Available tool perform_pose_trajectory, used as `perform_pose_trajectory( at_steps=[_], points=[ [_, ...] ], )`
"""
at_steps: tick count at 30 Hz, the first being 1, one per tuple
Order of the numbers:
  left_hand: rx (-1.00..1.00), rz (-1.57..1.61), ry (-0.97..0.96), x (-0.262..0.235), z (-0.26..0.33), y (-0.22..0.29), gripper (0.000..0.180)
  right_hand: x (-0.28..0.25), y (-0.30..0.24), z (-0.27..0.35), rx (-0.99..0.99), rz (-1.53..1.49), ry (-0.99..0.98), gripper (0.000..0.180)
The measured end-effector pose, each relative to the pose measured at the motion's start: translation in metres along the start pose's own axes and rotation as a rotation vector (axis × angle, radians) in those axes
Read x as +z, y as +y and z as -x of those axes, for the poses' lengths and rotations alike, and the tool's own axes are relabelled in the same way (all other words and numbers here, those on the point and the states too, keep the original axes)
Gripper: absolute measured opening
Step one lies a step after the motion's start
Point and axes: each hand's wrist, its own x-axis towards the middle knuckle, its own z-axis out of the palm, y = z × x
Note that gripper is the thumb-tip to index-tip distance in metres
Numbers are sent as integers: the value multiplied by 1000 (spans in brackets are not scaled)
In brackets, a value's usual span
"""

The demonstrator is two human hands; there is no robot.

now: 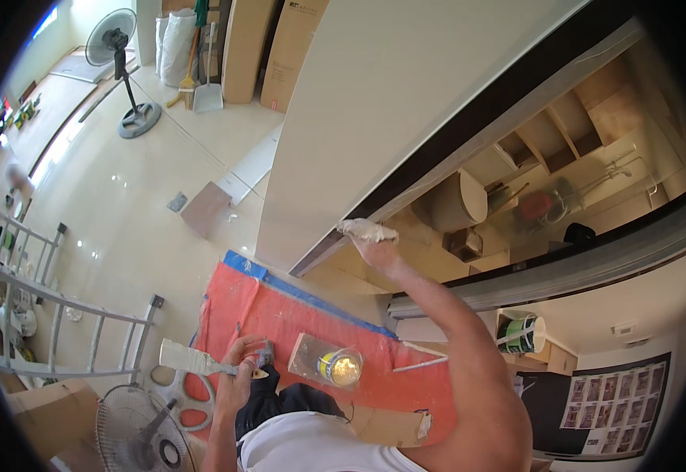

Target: The person paints the wall around a bathroom doorway using a paintbrush and a roller. They dip the brush into a paint can, apply paint to the wall edges, and occasionally wipe the brush at a sink. The person also uses a roller to cover larger wall areas.

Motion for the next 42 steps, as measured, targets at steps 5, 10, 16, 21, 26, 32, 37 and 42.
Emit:
perform_pose_trajectory(
  at_steps=[5,10,16,21,26,32,37,42],
  points=[
    [23,55,-11,6,5,-5,46,-116,8,-14,-319,343,117,51],
    [81,74,-20,13,7,-5,43,-259,6,-24,-200,595,251,59],
    [-48,59,-17,25,14,-4,43,-237,5,-30,-223,618,290,58],
    [72,-61,-35,16,-5,-58,45,-69,25,-17,-237,480,142,58],
    [-79,-36,-20,2,-43,-143,47,121,41,-1,-80,-696,-74,48],
    [-99,-125,-45,-26,-112,-242,49,268,41,15,53,-623,-188,47],
    [49,-185,-41,-52,-178,-312,47,346,52,22,11,-584,-261,47],
    [156,-170,-17,-63,-220,-359,48,443,61,38,209,-827,-265,45]
  ],
)
